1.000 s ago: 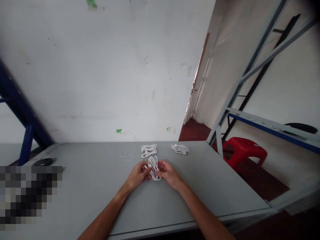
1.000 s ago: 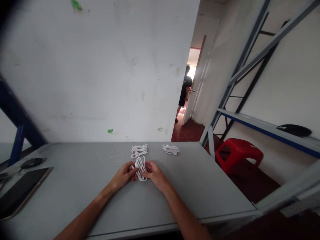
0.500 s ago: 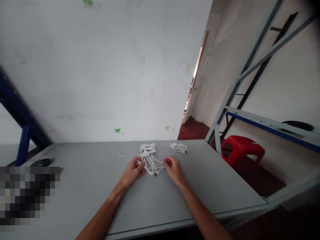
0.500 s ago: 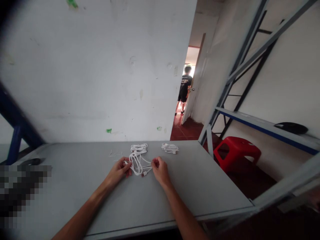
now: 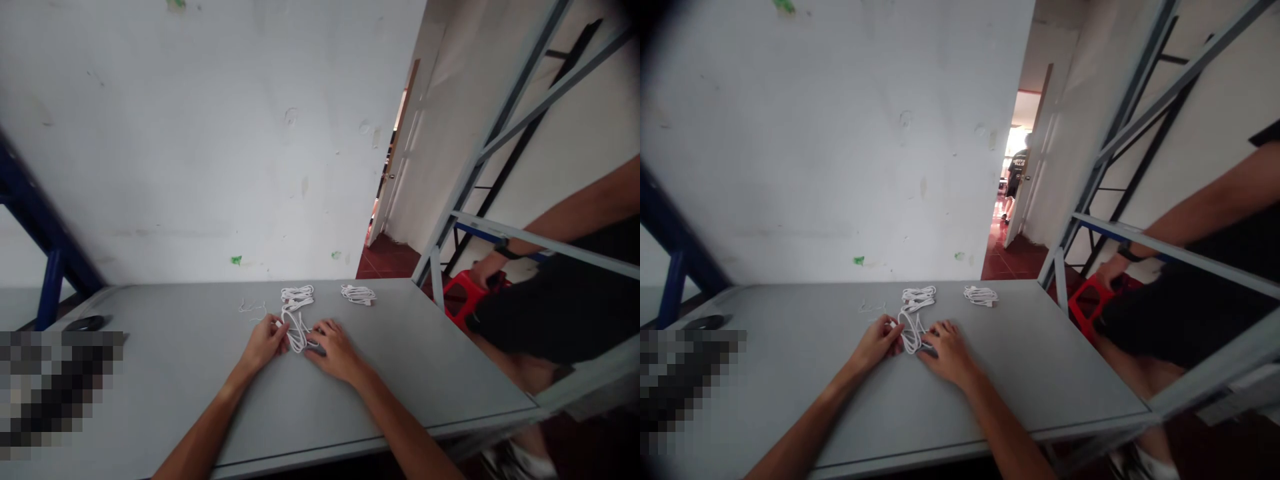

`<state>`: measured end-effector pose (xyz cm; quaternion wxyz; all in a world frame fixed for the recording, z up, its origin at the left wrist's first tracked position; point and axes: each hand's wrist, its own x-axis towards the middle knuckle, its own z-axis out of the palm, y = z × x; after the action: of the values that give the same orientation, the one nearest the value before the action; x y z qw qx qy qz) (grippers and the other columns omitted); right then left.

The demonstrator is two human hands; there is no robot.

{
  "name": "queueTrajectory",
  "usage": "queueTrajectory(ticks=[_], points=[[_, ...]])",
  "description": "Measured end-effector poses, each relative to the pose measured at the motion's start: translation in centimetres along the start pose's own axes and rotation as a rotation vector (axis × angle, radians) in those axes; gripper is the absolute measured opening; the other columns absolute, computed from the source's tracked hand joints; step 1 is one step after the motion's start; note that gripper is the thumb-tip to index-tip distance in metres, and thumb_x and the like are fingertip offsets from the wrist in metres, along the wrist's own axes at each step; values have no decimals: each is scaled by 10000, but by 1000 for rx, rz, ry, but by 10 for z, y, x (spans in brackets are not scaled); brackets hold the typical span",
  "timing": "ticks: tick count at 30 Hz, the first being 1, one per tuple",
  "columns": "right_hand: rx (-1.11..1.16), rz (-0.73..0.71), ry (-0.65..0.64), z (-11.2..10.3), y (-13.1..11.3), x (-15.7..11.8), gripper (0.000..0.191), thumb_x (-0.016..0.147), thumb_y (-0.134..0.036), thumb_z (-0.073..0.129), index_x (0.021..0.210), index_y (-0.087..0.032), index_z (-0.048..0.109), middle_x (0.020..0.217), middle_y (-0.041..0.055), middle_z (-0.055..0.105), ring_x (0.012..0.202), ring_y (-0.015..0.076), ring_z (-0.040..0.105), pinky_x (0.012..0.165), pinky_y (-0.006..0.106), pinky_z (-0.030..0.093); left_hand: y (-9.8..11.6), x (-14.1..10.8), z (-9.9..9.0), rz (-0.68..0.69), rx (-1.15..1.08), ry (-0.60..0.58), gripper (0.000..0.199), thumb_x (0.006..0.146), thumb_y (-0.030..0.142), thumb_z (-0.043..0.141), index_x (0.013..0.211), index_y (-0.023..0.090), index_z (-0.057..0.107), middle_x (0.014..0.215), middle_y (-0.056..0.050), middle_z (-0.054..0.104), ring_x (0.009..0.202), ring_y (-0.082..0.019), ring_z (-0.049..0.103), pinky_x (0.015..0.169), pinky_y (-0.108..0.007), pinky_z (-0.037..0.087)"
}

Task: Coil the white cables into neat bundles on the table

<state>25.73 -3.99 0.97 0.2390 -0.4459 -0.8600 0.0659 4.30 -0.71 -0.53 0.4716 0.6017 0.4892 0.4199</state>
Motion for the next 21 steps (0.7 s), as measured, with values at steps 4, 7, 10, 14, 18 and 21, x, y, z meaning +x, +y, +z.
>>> queueTrajectory(ticks=[4, 7, 10, 14, 18, 21], points=[[40, 4, -27, -1, 12, -2, 153, 891, -350, 647, 901, -197, 650, 994, 49, 610, 989, 211, 522, 886, 343, 416, 0, 2, -8, -32, 108, 61, 311, 833, 522, 499, 822, 215, 452, 532, 20, 633, 387, -138, 541, 411, -227, 380], [121, 50, -16, -6, 35, -5, 195, 888, -351, 648, 787, -185, 622, 910, 36, 597, 928, 189, 536, 822, 291, 433, 2, 2, -21, -77, 286, 117, 238, 862, 441, 457, 792, 214, 472, 504, 26, 619, 409, -146, 553, 468, -239, 388], [136, 167, 47, -10, 61, -9, 292, 913, -346, 605, 671, -184, 579, 842, 28, 578, 842, 169, 547, 770, 271, 436, 2, 3, -34, -111, 507, 133, 187, 866, 360, 456, 795, 198, 516, 517, 9, 631, 489, -168, 606, 546, -254, 403], [-11, 293, 166, -6, 79, -9, 227, 860, -282, 665, 667, -188, 590, 866, 49, 586, 898, 204, 545, 819, 300, 432, -3, 3, -41, -104, 798, 172, 188, 887, 320, 462, 863, 166, 565, 680, -57, 694, 665, -199, 660, 626, -270, 405], [-87, 305, 224, -1, 76, -7, 168, 866, -279, 655, 724, -195, 622, 899, 64, 616, 944, 222, 552, 874, 325, 429, -4, 1, -35, -106, 977, 188, 290, 920, 391, 461, 985, 140, 590, 873, -130, 719, 829, -253, 680, 678, -297, 413], [-88, 291, 225, -2, 68, -8, 160, 906, -308, 601, 805, -195, 652, 932, 68, 649, 965, 221, 572, 901, 343, 430, -2, -4, -30, -116, 1004, 181, 403, 942, 455, 426, 1112, 123, 580, 910, -150, 718, 872, -276, 684, 719, -320, 435]])
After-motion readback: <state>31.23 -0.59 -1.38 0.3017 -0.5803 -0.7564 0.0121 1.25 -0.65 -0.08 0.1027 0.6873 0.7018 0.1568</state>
